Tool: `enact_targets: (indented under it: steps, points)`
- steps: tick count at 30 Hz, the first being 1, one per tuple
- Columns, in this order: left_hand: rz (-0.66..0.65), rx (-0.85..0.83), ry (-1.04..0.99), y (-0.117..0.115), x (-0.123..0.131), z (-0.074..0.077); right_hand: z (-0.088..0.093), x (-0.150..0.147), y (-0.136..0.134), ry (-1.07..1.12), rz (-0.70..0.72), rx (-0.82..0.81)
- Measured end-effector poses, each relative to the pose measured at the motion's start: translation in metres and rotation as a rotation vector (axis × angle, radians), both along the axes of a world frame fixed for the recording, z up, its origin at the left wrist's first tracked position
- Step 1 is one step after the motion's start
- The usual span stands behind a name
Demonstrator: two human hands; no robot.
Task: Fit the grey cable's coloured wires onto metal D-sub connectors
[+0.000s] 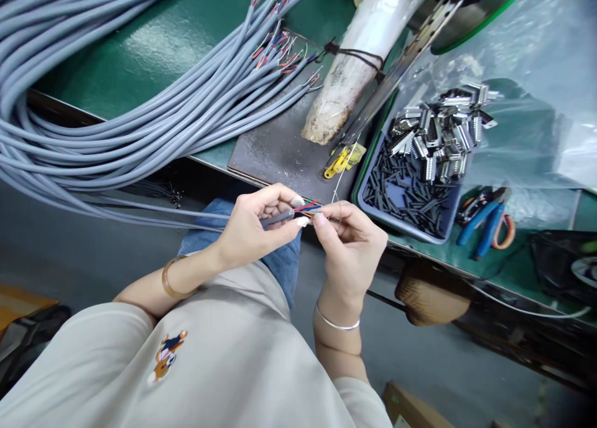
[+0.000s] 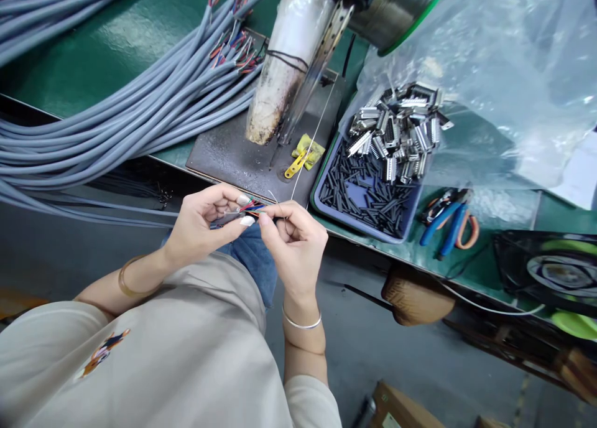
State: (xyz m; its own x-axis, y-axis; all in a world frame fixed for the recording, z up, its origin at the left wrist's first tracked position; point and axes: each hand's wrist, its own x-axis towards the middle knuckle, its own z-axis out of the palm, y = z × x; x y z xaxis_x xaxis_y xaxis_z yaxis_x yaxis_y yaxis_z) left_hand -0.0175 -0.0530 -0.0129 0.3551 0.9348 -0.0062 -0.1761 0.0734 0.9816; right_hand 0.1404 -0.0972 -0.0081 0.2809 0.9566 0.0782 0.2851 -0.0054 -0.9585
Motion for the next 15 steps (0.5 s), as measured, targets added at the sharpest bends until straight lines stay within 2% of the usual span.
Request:
enact_targets:
  steps: [7, 15]
  points:
    - [0.038, -0.038, 0.021, 0.0010, -0.0004, -0.0014, -0.0036, -0.0006, 0.0006, -0.008, -0.029, 0.099]
    - [-0.009, 0.074, 0.099, 0.0007, -0.0015, -0.0036, -0.0031, 0.0012, 0.0016, -0.024, -0.061, 0.045]
